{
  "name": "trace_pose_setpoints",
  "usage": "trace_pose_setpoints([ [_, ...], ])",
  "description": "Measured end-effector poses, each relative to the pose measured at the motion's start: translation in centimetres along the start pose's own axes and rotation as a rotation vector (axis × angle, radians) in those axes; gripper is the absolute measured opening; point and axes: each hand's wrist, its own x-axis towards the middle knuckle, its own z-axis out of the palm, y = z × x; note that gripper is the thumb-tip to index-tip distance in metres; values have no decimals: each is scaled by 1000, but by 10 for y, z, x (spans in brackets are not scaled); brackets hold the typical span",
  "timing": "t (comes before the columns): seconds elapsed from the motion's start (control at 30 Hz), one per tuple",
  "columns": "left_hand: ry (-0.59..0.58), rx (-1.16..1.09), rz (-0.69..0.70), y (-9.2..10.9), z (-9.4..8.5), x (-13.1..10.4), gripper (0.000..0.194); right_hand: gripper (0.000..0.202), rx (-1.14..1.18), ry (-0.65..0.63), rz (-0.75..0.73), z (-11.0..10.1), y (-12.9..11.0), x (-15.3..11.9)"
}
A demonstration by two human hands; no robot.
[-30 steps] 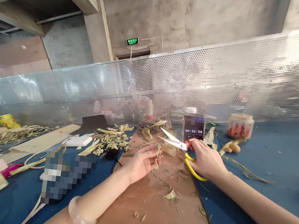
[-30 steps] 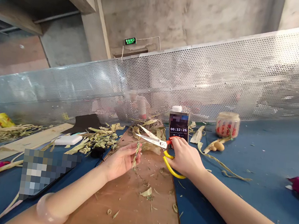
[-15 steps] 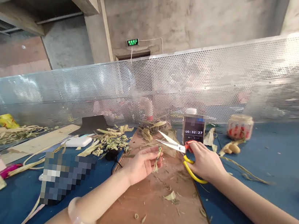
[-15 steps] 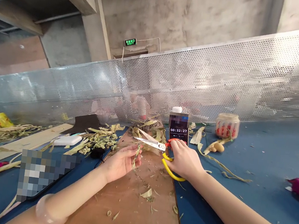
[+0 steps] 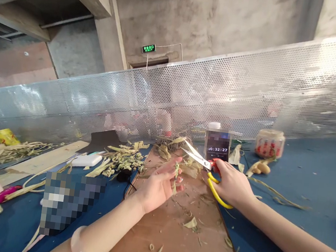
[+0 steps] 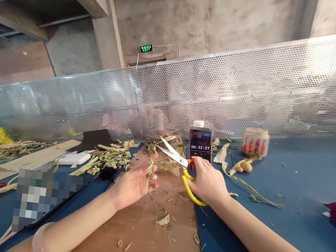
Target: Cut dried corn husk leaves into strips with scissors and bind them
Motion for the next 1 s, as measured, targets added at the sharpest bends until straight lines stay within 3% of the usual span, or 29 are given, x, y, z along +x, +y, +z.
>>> trace_pose_setpoints([
  [0.23, 62, 51, 182, 6, 4, 0, 45, 17, -8, -21, 58, -3, -7, -1],
  [0.5, 60, 95, 170, -1, -2, 2, 42, 19, -40, -80, 56, -1, -4, -1],
  [1.0, 100, 106, 179, -1, -5, 5, 43, 17, -60, -65, 5, 3, 1, -1],
])
